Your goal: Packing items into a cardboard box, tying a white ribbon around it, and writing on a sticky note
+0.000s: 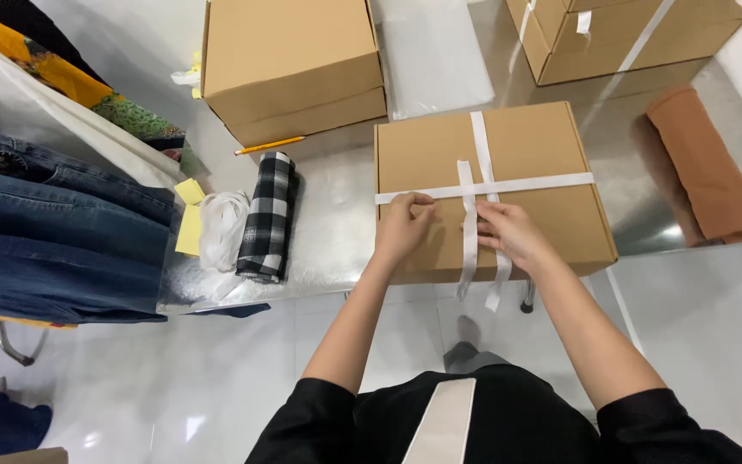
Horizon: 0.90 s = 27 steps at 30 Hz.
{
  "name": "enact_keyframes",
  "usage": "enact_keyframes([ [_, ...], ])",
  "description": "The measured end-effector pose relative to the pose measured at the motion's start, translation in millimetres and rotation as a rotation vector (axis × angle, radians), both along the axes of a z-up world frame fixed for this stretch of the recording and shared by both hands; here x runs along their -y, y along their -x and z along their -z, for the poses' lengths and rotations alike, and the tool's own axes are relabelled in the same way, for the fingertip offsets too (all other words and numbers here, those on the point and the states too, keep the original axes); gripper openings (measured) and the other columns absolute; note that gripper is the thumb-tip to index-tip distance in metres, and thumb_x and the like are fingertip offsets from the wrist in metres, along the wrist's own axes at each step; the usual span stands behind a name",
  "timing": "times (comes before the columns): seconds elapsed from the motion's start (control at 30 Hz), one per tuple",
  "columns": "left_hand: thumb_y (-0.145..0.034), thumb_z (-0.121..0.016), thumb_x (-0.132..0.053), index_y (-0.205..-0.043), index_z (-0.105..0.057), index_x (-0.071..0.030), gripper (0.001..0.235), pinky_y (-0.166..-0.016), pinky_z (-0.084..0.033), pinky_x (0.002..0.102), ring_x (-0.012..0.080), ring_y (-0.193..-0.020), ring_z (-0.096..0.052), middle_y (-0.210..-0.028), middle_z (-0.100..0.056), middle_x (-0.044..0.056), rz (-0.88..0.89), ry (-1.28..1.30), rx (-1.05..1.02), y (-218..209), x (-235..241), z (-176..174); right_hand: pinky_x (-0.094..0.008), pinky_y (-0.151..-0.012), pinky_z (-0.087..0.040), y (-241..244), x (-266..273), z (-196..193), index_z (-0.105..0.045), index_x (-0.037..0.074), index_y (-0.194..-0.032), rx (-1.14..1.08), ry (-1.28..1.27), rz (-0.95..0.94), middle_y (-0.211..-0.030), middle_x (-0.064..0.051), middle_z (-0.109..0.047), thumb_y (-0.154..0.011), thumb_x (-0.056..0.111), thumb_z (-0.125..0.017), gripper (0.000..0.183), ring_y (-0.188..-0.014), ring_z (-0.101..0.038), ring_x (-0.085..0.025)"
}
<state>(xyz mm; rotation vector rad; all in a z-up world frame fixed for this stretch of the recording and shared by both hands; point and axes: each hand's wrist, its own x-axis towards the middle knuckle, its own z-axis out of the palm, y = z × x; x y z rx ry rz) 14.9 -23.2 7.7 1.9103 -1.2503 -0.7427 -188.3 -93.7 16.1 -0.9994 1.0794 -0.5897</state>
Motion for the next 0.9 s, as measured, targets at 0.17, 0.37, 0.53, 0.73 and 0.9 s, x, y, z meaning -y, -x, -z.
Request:
enact_keyframes([
  [0.17, -0.098, -0.075, -0.037, -0.136, -0.067, -0.015, 0.044, -0.101, -0.056, 0.052, 0.0403, -0.123, -0.066, -0.136, -0.062, 0.016, -0.007, 0.065, 0.191, 3.0, 66.5, 35.8, -0.049, -0.102, -0.057, 5.0, 31.0, 15.1, -0.055, -0.004, -0.151, -0.051, 0.016, -0.048, -0.15, -0.019, -0.057, -0.107, 0.026, -0.066, 0.054, -0.127, -0.065, -0.032],
  [0.37, -0.092, -0.075, -0.056, -0.145, -0.058, -0.013, 0.07, -0.112, -0.047, 0.057, 0.0395, -0.132, -0.054, -0.146, -0.047, 0.014, 0.005, -0.045, 0.385, 23.2, 112.5, 48.2, -0.052, -0.105, -0.054, 12.4, 47.5, 23.5, -0.057, -0.005, -0.15, -0.069, 0.007, -0.058, -0.153, -0.024, -0.056, -0.108, 0.019, -0.063, 0.049, -0.134, -0.06, -0.037],
  [0.53, -0.084, -0.085, -0.053, -0.144, -0.056, -0.03, 0.07, -0.112, -0.044, 0.058, 0.0368, -0.133, -0.049, -0.148, -0.042, 0.006, -0.024, -0.123, 0.413, 27.3, 128.8, 42.9, -0.051, -0.104, -0.056, 11.0, 51.7, 22.4, -0.06, -0.003, -0.147, -0.074, 0.005, -0.08, -0.147, -0.024, -0.061, -0.105, 0.013, -0.066, 0.046, -0.129, -0.064, -0.034],
  [0.73, -0.086, -0.087, -0.043, -0.099, -0.076, -0.033, 0.019, -0.105, -0.042, 0.046, 0.0299, -0.13, -0.048, -0.141, -0.047, -0.004, -0.086, -0.123, 0.326, 27.5, 133.5, 46.8, -0.038, -0.076, -0.067, 14.0, 99.0, 35.3, -0.072, -0.002, -0.131, -0.151, 0.201, -0.149, -0.102, -0.022, -0.076, -0.104, 0.016, -0.07, 0.032, -0.085, -0.075, -0.026],
  [0.9, -0.092, -0.082, -0.046, -0.1, -0.078, -0.034, 0.015, -0.105, -0.037, 0.048, 0.0262, -0.124, -0.052, -0.125, -0.058, -0.003, -0.152, -0.097, 0.176, 25.7, 135.5, 45.7, -0.036, -0.07, -0.059, -4.9, 153.4, 63.9, -0.081, 0.012, -0.119, -0.541, 0.641, -0.351, -0.093, -0.006, -0.08, -0.079, 0.038, -0.094, 0.049, -0.076, -0.07, -0.018],
])
